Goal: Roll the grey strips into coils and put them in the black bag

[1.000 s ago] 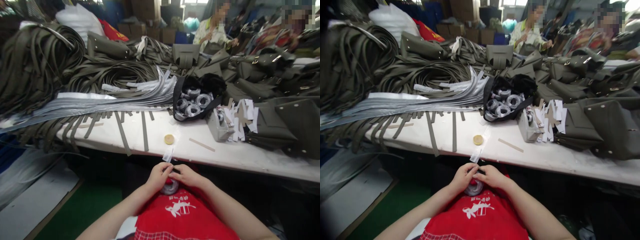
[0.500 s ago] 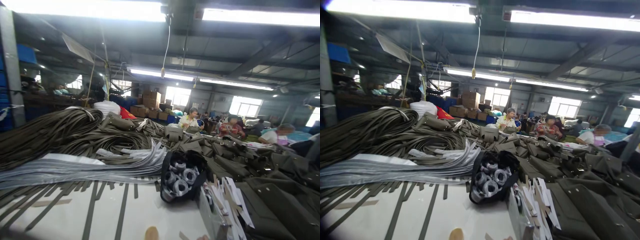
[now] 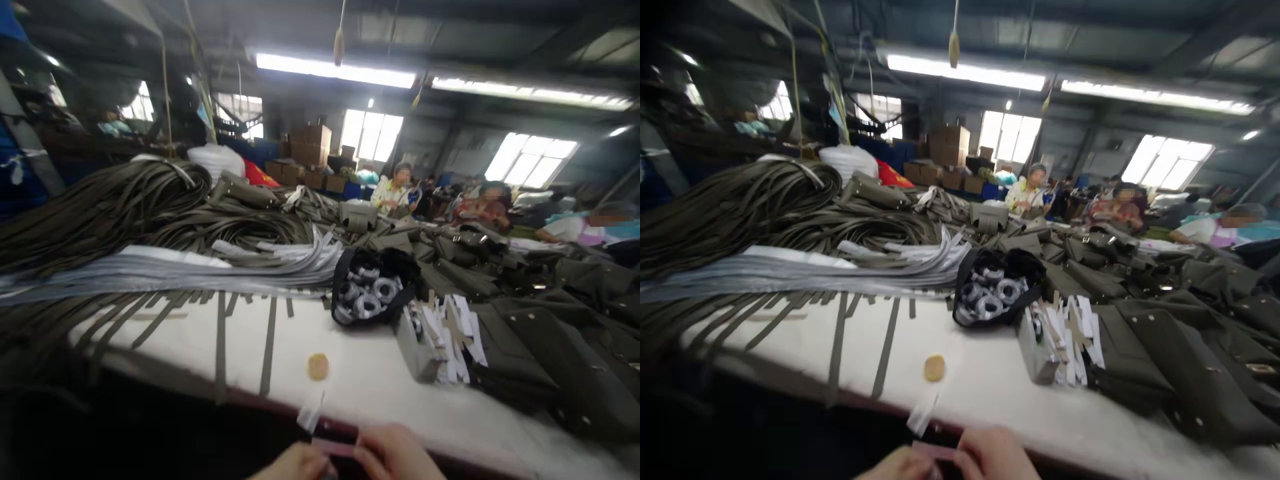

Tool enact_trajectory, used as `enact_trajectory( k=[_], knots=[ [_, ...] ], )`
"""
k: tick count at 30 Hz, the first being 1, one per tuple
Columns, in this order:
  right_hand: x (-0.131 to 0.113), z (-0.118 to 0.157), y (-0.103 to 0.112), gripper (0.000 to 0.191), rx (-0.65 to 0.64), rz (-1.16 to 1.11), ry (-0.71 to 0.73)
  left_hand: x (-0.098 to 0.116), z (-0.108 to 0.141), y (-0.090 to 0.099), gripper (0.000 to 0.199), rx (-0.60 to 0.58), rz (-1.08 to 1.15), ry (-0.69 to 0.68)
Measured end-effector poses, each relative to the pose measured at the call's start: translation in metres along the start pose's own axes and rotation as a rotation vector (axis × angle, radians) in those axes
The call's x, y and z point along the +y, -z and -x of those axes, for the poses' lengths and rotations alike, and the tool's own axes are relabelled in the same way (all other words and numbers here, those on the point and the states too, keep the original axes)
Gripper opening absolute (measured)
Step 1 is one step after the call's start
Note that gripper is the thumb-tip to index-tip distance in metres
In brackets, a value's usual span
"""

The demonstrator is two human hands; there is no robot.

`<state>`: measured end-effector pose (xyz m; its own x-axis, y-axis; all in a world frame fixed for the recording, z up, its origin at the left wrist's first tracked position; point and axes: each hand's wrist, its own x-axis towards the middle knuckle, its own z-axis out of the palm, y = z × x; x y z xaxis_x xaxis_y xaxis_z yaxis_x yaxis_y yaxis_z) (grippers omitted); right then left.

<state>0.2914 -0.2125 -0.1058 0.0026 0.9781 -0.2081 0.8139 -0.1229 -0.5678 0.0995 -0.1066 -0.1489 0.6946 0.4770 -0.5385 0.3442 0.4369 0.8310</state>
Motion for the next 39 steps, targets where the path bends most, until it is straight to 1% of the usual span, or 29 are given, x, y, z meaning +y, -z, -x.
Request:
enact_trajectory(
  k=[1, 3, 4, 5, 8, 11, 14, 17, 21, 24, 27, 29, 32, 34, 36, 39],
  knots=[
    [-0.016, 0.012, 0.006, 0.027, -0.018, 0.002, 0.016, -0.007, 0.002, -0.001, 0.033, -0.017, 0.007, 0.038],
    [-0.038, 0.025, 0.018, 0.030, -0.134, 0.078, 0.048, -0.020, 0.004, -0.002, 0.043, -0.118, -0.124, -0.007],
    [-0.044, 0.025, 0.022, 0.030, -0.182, 0.119, 0.074, -0.025, 0.002, -0.001, 0.047, -0.161, -0.167, -0.026],
    [-0.047, 0.023, 0.024, 0.029, -0.221, 0.154, 0.089, -0.029, -0.001, 0.000, 0.051, -0.175, -0.186, -0.046],
    [-0.055, 0.012, 0.016, 0.031, -0.299, 0.275, 0.100, -0.039, -0.009, 0.004, 0.053, -0.215, -0.245, -0.077],
    [-0.064, 0.004, 0.002, 0.032, -0.331, 0.434, 0.085, -0.042, -0.010, 0.005, 0.049, -0.191, -0.332, -0.076],
    [-0.070, -0.002, -0.010, 0.028, -0.359, 0.523, 0.113, -0.041, -0.007, 0.004, 0.043, -0.145, -0.376, -0.094],
    [-0.071, -0.006, -0.019, 0.028, -0.349, 0.537, 0.123, -0.038, -0.004, 0.003, 0.041, -0.144, -0.376, -0.107],
    [-0.067, -0.010, -0.027, 0.028, -0.295, 0.502, 0.069, -0.036, -0.002, 0.002, 0.032, -0.152, -0.359, -0.120],
    [-0.055, -0.010, -0.020, 0.027, -0.322, 0.329, 0.046, -0.034, 0.000, 0.003, 0.030, -0.144, -0.364, -0.120],
    [-0.035, -0.007, -0.010, 0.027, -0.327, 0.007, 0.068, -0.030, 0.005, 0.004, 0.028, -0.134, -0.363, -0.162],
    [-0.022, -0.006, -0.011, 0.025, -0.271, -0.212, 0.049, -0.025, 0.010, 0.003, 0.028, -0.135, -0.368, -0.214],
    [-0.007, -0.005, -0.027, 0.026, -0.178, -0.540, -0.053, -0.017, 0.018, -0.001, 0.026, -0.148, -0.408, -0.296],
    [0.000, -0.006, -0.040, 0.029, -0.148, -0.721, -0.120, -0.013, 0.023, -0.004, 0.024, -0.130, -0.446, -0.347],
    [0.006, -0.007, -0.052, 0.034, -0.147, -0.834, -0.186, -0.013, 0.026, -0.007, 0.023, -0.086, -0.471, -0.365],
    [0.015, -0.009, -0.067, 0.046, -0.192, -0.891, -0.273, -0.016, 0.028, -0.009, 0.021, -0.017, -0.492, -0.365]
  ],
)
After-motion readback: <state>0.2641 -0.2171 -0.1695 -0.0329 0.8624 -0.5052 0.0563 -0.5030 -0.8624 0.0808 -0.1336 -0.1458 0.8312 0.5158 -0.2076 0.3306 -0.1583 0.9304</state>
